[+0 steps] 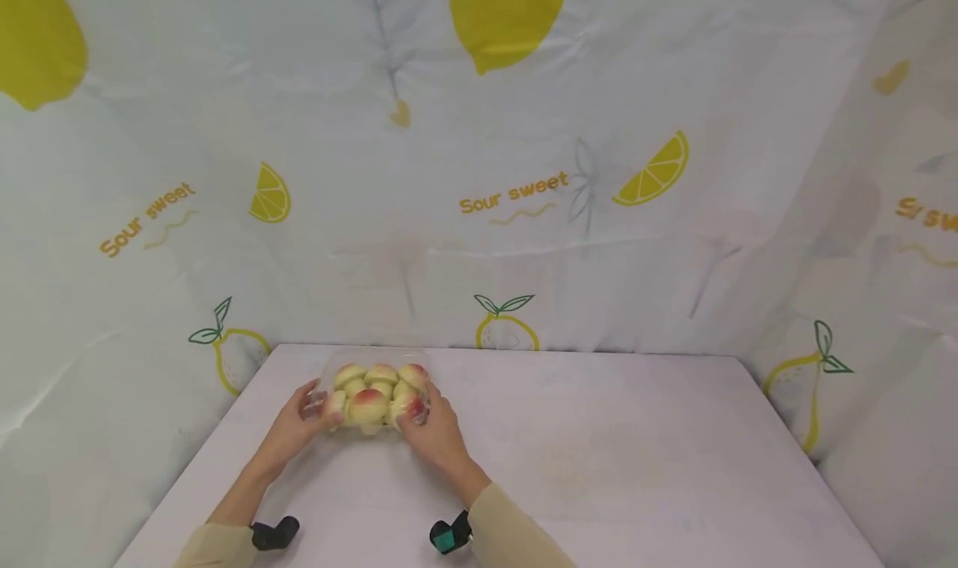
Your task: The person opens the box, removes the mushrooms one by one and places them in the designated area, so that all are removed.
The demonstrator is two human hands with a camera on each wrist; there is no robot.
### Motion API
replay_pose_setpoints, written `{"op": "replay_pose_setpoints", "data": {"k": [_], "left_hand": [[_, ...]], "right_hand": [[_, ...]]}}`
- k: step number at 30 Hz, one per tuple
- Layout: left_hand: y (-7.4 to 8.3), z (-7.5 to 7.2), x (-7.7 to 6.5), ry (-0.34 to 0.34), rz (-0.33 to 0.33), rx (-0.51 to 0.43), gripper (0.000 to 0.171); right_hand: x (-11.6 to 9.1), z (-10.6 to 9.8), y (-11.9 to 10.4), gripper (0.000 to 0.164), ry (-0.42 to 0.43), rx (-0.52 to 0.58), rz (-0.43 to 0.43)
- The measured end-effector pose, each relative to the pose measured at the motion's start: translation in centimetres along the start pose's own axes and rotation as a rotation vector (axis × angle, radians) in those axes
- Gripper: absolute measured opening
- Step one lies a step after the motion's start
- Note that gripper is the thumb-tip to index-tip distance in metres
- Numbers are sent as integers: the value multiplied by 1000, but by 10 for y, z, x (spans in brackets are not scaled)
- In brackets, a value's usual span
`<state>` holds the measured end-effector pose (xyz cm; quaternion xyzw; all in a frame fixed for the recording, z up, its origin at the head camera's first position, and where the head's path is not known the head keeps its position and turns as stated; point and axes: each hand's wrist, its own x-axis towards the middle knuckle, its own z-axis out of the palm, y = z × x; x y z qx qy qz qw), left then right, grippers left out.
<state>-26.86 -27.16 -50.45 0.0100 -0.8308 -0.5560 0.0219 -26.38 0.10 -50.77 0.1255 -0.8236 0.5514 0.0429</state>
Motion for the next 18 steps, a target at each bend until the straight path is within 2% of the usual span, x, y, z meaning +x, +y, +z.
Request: {"op": "replay_pose_setpoints", "data": {"k": [9,18], "left_hand": [[6,10,-4,-11,10,-39,93],[11,23,-7,-11,18,-1,92]], "right_hand": [[-4,-12,2,74,36,-17,-14],[-9,-25,6,71,42,-36,7]]}}
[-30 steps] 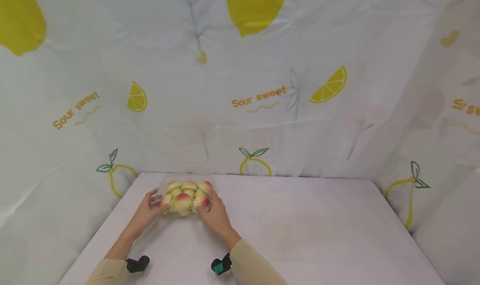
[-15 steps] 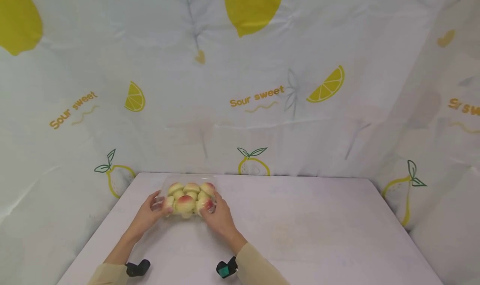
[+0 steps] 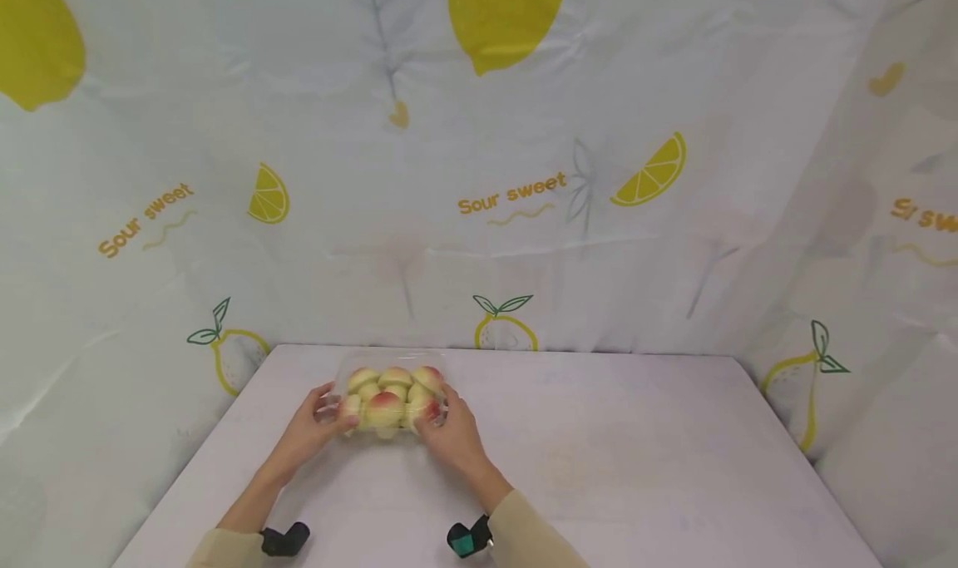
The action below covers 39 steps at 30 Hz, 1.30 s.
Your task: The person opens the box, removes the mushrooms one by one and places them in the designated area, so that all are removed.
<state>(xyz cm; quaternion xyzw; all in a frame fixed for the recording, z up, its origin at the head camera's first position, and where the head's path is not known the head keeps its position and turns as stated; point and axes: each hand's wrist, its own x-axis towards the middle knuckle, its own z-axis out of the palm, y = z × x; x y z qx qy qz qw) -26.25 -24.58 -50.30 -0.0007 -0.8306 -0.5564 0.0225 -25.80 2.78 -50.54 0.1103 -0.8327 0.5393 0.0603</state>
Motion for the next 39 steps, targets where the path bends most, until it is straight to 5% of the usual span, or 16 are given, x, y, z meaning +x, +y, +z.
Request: {"op": "replay_pose_setpoints", "data": {"k": [23,39], "left_hand": [[12,32,-6,18,71,89,85],[23,55,-10,-21,99,56,82]], "right_hand": [[-14,-39,3,70,15,-22,54],[-26,-68,5,70,20,-56,101]]}}
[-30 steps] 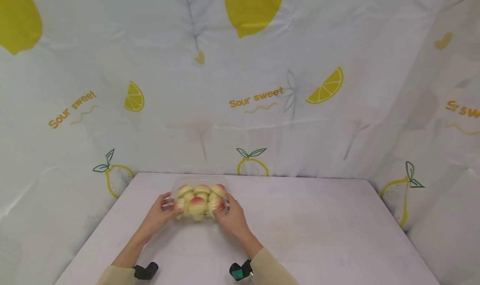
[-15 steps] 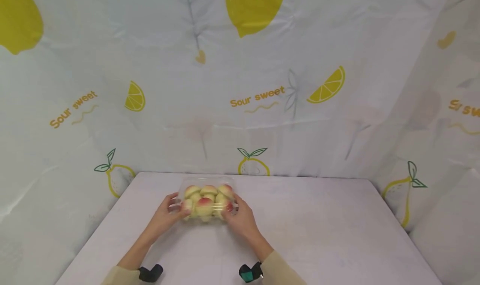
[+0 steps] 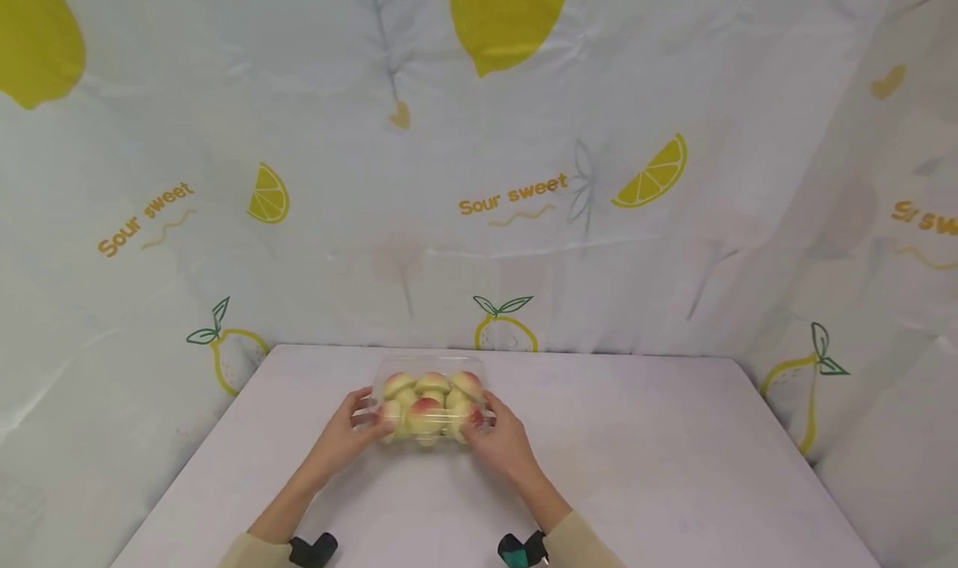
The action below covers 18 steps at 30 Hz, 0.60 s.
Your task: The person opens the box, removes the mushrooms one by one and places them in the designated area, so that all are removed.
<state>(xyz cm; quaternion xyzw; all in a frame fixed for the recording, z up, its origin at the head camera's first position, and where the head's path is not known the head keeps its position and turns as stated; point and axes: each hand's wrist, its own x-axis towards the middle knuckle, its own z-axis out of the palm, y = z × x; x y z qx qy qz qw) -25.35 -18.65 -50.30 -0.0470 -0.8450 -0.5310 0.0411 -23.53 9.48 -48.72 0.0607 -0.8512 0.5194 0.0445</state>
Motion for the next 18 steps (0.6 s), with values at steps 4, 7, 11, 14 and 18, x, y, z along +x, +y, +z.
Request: {"op": "replay_pose_setpoints", "data": {"k": [4,7,11,14,18], "left_hand": [[5,5,-1,-15,8,2,83],[9,10,-1,-27,12,6,83],[15,17,0,-40,-2,3,85],[18,22,1,-51,-2,-3,85],[20,26,-2,-71,-9,-1,85]], "right_hand": [[-4,-8,1,70,3,-1,22],[-5,-14,4,70,4,-2,38],[-5,-22,10,71,9,-1,59],[-5,-27,14,72,13,1,69],[-8,-33,18,73,8,27,92]]}}
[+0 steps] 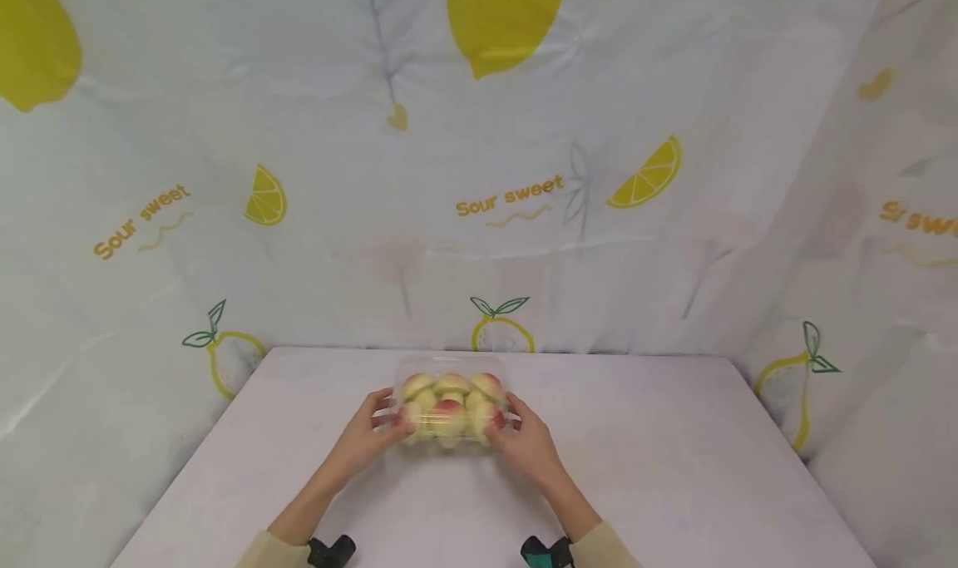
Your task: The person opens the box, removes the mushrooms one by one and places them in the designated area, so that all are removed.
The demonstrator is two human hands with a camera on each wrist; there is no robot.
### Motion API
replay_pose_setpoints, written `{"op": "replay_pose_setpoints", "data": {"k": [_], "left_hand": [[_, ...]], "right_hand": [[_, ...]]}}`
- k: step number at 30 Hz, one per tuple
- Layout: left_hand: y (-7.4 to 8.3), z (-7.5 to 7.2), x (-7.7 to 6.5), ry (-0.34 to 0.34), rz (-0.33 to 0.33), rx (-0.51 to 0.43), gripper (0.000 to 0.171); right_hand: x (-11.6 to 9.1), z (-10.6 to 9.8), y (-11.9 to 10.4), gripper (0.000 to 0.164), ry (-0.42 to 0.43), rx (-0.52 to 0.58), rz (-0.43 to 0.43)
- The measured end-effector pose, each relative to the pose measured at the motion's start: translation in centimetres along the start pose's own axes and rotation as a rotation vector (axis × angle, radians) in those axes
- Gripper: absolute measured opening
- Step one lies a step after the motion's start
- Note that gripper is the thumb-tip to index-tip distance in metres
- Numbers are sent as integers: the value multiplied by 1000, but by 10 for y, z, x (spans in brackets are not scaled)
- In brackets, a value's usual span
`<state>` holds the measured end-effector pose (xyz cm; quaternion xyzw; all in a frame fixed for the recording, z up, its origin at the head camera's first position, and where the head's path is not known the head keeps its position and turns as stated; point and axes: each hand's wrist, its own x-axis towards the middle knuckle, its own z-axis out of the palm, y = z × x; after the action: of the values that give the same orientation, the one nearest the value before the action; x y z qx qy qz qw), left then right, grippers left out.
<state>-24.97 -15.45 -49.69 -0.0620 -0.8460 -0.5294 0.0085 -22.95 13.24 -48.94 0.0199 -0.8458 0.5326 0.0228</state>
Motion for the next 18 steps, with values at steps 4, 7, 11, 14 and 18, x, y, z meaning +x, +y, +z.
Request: {"op": "replay_pose_setpoints", "data": {"k": [4,7,11,14,18], "left_hand": [[4,4,-2,-15,2,-6,81],[5,8,-3,-33,6,-11,80],[4,14,-2,-62,21,-10,80],[5,18,-3,-68,41,-7,80],[7,24,-3,-75,42,-16,80]], "right_hand": [[-3,-8,2,75,-8,20,25],[-7,-12,5,75,-8,26,33],[-12,-20,6,75,-6,25,23],[-14,-24,7,75,-3,12,26],[-16,-30,9,76,4,-4,34]]}}
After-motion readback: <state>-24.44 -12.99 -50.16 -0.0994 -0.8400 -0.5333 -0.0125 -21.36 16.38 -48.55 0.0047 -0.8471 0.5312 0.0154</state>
